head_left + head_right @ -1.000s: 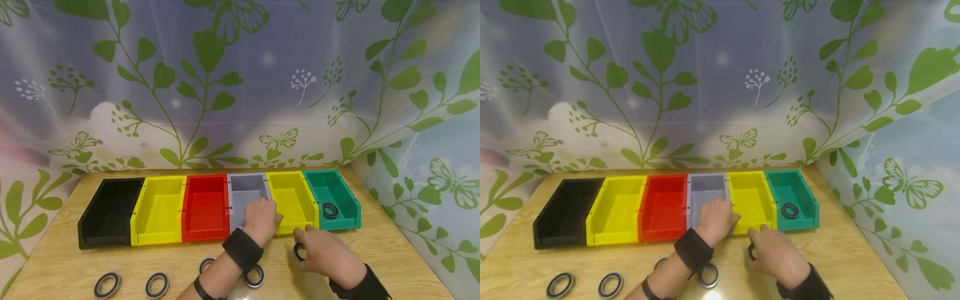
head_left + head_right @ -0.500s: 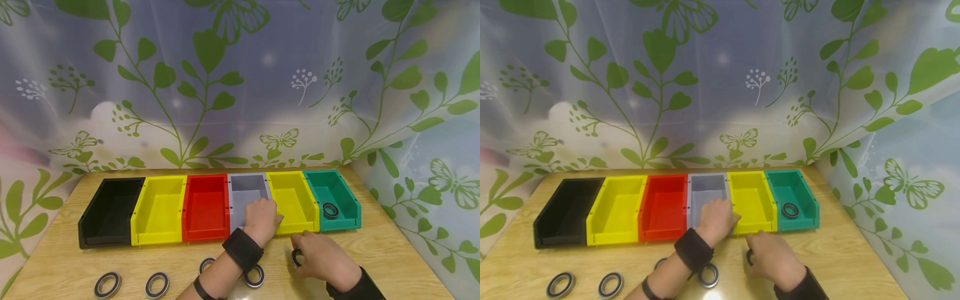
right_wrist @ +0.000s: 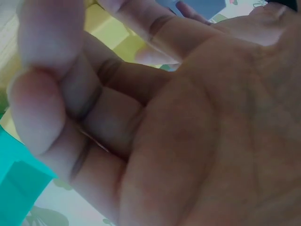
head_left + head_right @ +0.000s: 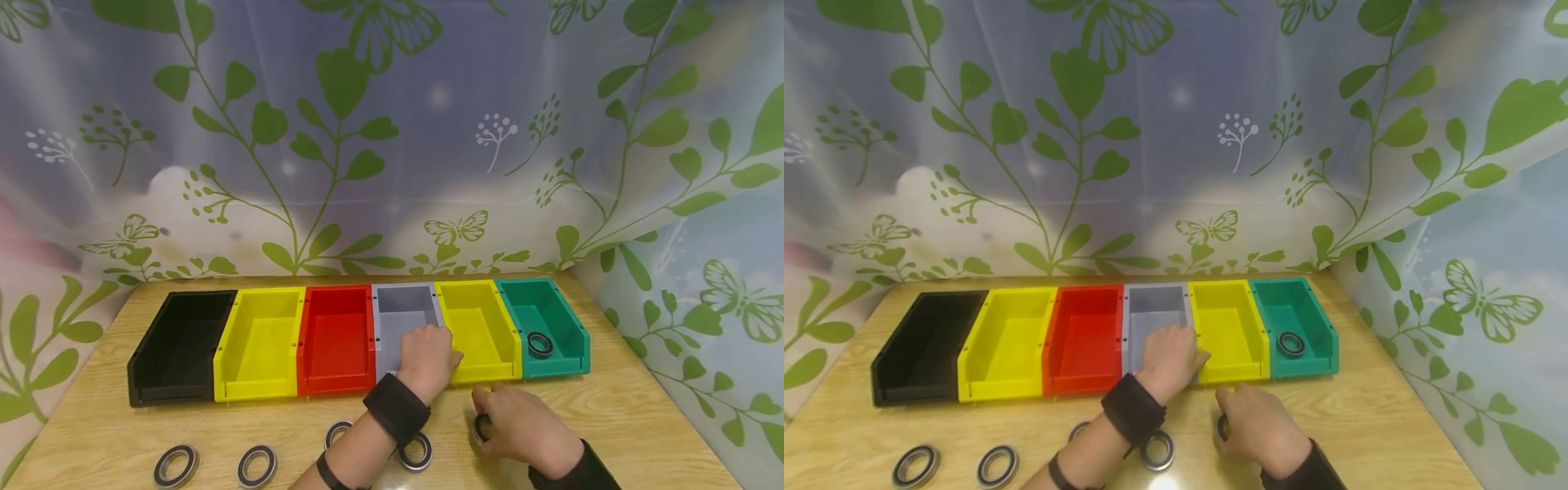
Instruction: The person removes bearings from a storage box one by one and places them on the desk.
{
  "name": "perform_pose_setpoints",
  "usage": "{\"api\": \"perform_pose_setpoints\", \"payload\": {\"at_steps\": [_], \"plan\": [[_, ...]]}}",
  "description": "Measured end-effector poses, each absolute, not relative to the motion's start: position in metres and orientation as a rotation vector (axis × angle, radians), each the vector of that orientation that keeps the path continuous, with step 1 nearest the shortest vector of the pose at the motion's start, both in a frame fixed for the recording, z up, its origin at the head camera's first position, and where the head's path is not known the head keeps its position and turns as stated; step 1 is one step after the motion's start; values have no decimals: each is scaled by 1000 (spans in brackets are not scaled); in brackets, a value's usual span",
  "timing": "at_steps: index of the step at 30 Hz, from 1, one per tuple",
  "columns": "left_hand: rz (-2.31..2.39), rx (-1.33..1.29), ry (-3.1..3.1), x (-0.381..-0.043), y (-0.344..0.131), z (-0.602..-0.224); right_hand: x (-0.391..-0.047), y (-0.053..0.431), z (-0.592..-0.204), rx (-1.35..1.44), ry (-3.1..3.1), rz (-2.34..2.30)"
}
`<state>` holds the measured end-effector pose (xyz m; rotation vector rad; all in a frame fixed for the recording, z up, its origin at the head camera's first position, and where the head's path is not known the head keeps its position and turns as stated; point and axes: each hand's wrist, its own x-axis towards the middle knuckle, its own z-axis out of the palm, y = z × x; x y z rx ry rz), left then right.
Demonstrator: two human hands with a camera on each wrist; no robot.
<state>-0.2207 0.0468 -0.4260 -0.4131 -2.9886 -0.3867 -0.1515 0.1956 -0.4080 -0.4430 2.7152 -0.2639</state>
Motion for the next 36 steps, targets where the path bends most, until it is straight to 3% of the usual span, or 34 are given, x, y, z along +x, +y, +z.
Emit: {"api": "perform_pose_setpoints", "payload": {"at_steps": [36], "plan": [[-383, -435, -2933, -220, 46, -429, -154, 196, -418, -406, 2695, -285]]}}
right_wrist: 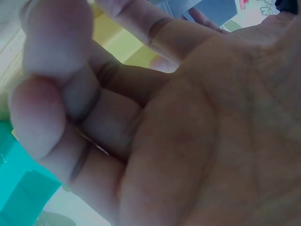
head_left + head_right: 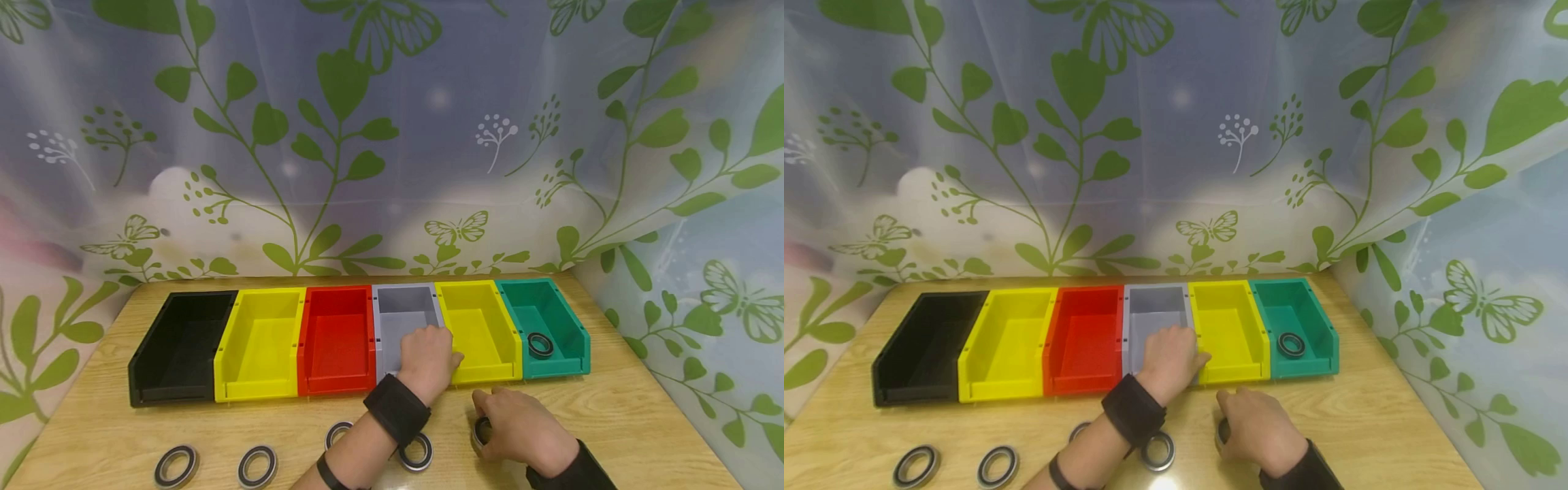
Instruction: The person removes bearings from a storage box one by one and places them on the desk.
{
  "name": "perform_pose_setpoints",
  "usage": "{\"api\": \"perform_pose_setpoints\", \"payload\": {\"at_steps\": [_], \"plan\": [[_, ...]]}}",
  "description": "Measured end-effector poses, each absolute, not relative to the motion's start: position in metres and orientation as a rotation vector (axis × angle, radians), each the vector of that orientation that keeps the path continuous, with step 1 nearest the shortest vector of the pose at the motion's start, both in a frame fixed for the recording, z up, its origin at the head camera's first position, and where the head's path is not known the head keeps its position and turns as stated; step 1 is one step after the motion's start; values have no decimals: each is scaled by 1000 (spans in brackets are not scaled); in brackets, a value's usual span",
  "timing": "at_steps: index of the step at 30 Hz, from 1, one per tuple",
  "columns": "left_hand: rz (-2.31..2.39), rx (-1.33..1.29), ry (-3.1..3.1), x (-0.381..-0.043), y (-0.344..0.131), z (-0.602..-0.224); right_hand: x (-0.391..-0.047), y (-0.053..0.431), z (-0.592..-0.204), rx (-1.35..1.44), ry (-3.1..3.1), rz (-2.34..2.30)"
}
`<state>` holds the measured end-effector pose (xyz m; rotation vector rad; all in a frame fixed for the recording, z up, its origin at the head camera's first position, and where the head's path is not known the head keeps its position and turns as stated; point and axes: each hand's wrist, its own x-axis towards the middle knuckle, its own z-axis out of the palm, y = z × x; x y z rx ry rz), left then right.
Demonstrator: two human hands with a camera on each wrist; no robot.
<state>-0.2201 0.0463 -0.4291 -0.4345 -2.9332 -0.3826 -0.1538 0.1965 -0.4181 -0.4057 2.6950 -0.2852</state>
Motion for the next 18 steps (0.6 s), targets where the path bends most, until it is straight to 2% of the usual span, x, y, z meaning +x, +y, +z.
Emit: {"api": "perform_pose_setpoints", "payload": {"at_steps": [18], "plan": [[-372, -425, -2935, -220, 47, -429, -153, 196, -423, -461, 2717, -295]]}}
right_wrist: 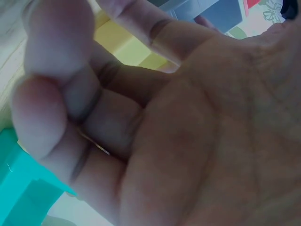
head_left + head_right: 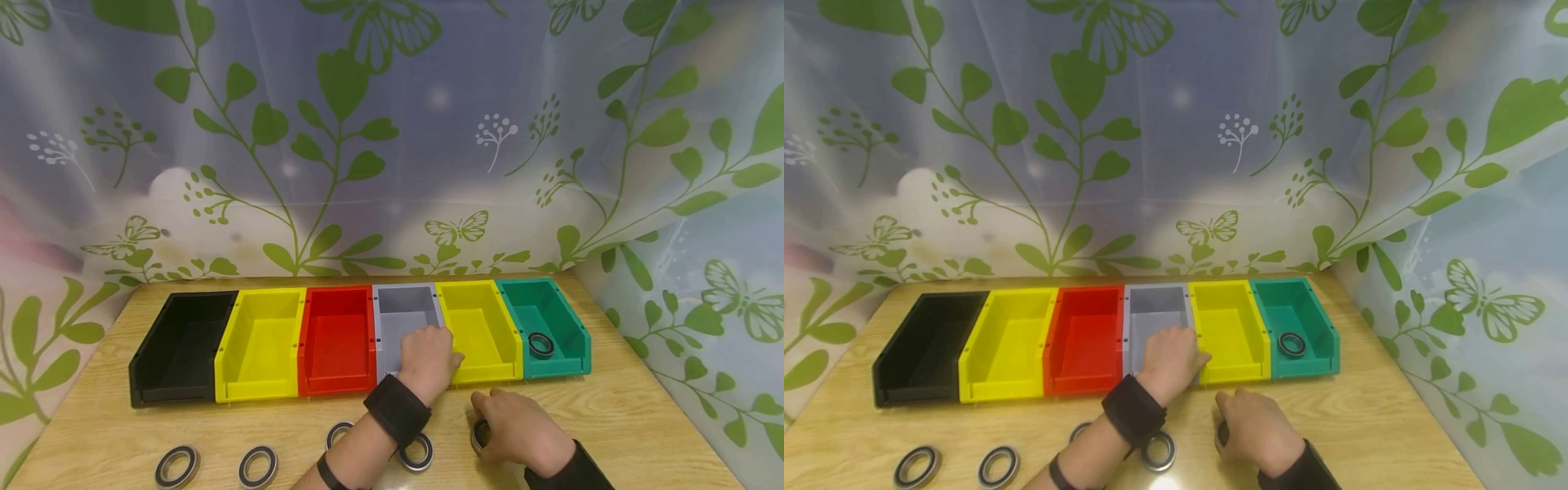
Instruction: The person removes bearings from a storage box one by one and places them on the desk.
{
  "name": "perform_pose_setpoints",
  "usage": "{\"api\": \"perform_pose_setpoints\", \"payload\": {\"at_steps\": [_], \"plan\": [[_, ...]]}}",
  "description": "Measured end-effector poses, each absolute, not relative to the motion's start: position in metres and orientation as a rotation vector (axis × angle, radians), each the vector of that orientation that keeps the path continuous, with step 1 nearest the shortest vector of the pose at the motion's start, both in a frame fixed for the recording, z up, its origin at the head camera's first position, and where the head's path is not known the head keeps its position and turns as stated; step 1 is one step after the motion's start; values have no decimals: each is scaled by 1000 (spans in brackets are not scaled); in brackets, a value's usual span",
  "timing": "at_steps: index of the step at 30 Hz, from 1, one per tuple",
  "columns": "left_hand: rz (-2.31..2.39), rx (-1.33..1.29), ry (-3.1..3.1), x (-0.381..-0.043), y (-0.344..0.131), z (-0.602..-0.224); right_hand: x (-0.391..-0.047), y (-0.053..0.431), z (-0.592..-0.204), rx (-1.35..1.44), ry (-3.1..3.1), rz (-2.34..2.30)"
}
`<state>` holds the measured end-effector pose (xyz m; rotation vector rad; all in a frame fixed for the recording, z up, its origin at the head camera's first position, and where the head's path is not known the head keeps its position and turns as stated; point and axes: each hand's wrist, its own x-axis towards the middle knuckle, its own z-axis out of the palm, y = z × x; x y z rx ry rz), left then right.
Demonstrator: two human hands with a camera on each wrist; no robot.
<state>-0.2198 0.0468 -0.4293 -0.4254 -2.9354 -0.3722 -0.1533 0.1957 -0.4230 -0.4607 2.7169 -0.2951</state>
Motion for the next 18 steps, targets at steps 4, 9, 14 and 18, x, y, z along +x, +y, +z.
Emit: {"api": "perform_pose_setpoints", "payload": {"at_steps": [4, 9, 14, 18], "plan": [[-373, -424, -2943, -219, 47, -429, -153, 196, -424, -449, 2714, -286], [-385, -424, -2951, -219, 47, -428, -153, 194, -426, -415, 2691, -281], [-379, -427, -2943, -219, 47, -429, -154, 193, -426, -398, 2676, -279], [-370, -425, -2936, -220, 47, -429, -153, 192, -426, -394, 2679, -277]]}}
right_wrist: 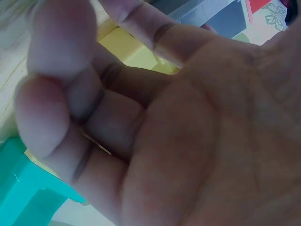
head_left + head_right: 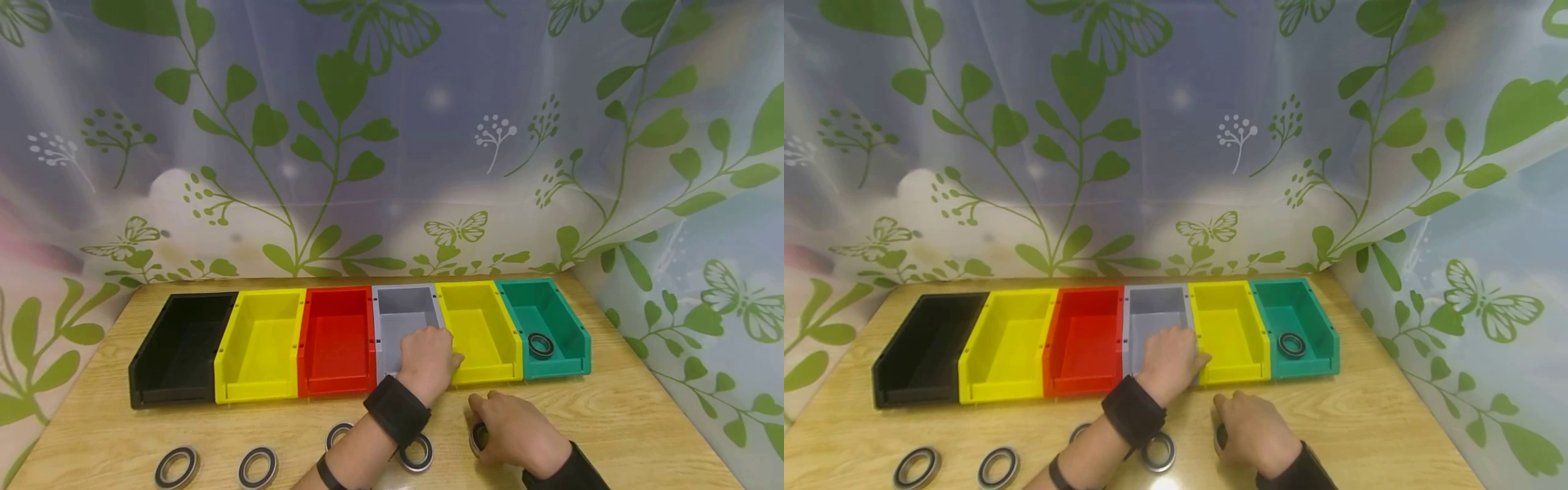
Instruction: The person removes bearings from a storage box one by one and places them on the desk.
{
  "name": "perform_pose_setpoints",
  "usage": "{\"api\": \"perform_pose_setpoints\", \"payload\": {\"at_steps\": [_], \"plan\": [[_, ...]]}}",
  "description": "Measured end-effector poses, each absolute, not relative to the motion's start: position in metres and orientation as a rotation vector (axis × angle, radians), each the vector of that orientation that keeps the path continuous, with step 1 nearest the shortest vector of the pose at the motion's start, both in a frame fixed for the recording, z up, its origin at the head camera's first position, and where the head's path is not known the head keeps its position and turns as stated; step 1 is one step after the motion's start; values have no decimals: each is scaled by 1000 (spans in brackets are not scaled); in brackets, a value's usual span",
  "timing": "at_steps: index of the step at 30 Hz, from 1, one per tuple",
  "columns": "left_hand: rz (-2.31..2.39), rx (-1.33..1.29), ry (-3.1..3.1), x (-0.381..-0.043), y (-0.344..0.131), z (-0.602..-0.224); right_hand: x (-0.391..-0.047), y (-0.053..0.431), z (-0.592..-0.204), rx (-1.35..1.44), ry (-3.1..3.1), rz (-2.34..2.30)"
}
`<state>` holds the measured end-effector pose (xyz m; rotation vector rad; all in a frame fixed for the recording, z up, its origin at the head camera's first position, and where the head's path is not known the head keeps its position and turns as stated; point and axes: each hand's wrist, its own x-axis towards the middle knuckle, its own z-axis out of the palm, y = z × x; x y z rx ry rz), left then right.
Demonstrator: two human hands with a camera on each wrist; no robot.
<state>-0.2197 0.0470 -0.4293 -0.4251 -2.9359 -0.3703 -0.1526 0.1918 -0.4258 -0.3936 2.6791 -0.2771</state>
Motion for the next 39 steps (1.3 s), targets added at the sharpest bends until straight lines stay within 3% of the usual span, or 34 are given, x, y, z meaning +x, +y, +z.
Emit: {"api": "perform_pose_setpoints", "payload": {"at_steps": [39], "plan": [[-386, -418, -2944, -219, 46, -431, -152, 195, -421, -462, 2764, -265]]}}
